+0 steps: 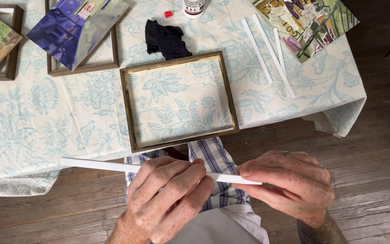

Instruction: Cleaning the edges of a wooden frame with a cloth and applying glue to a thin strip for assembly.

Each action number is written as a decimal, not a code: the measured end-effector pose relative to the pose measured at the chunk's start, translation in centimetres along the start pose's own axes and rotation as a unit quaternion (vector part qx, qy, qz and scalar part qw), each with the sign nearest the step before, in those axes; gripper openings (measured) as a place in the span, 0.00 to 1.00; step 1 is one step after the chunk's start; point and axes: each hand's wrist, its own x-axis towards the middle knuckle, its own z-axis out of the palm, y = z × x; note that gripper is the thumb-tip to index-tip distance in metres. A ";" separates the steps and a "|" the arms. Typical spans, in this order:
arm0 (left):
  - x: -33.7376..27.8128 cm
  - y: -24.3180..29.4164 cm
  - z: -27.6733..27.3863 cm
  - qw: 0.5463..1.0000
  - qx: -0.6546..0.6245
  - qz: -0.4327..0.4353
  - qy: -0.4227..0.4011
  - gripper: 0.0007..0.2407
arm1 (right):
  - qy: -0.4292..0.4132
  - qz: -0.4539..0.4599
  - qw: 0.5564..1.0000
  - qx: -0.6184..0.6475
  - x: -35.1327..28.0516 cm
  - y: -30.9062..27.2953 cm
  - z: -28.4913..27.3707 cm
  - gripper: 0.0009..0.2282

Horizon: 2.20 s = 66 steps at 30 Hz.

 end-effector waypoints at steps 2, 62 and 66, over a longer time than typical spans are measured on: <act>0.0 0.1 -0.1 1.000 -0.008 -0.008 -0.005 0.06 | -0.010 0.003 1.000 -0.011 -0.2 0.2 -0.1 0.18; -10.1 -6.7 0.6 0.947 0.004 -0.232 -0.221 0.19 | -0.027 0.154 0.974 0.164 -4.0 11.5 1.3 0.05; -11.5 -8.0 -0.1 0.916 -0.027 -0.305 -0.258 0.25 | -0.037 0.176 0.976 0.121 -3.5 12.0 3.2 0.01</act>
